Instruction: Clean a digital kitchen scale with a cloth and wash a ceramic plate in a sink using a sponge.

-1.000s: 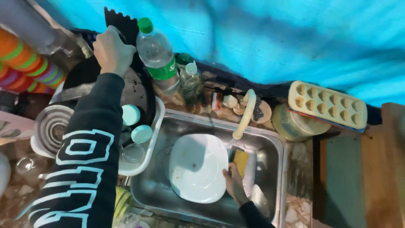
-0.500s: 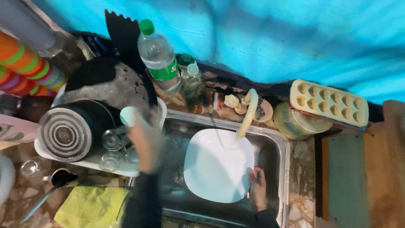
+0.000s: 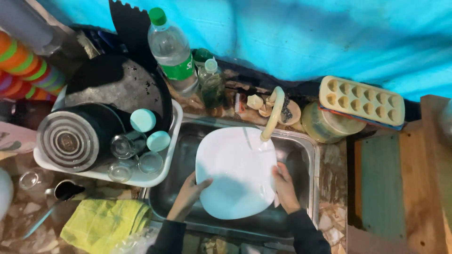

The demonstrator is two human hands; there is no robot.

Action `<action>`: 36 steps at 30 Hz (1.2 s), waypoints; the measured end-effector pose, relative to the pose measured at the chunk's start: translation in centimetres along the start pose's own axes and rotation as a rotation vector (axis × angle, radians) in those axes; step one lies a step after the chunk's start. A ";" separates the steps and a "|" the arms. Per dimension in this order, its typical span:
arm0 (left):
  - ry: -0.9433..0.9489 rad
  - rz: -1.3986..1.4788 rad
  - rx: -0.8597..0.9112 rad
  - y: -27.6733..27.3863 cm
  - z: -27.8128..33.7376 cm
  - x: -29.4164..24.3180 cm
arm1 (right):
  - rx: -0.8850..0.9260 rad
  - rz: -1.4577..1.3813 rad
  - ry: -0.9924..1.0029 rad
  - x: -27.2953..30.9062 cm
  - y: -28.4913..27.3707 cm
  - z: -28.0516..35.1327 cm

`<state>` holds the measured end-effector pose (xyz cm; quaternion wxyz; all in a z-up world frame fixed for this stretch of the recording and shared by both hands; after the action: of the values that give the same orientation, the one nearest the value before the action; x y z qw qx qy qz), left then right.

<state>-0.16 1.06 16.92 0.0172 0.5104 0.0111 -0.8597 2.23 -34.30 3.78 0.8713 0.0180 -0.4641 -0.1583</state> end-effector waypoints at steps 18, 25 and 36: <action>0.241 -0.461 -0.293 -2.4 9.6 -6.1 | -0.078 0.745 -0.196 -2.9 3.7 -13.1; 0.135 -0.448 -0.348 -3.1 11.4 -5.4 | 0.246 -0.466 0.151 -10.5 -2.7 -16.9; 0.055 -0.359 -0.392 -3.9 13.4 -5.7 | 0.358 -0.265 0.548 6.6 13.7 -2.4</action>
<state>-9.35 4.56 28.40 -0.0372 0.5104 0.2681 -0.8162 11.17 -23.53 10.13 0.9184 0.2724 -0.2272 -0.1754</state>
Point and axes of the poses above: each hand's wrist, its own z-axis away from the middle knuckle, its own y-axis out of the palm, x = y × z, the point moved 3 cm from there along -z, towards the middle knuckle, and after that the axes turned 11 degrees about y, right-handed, at the moved point
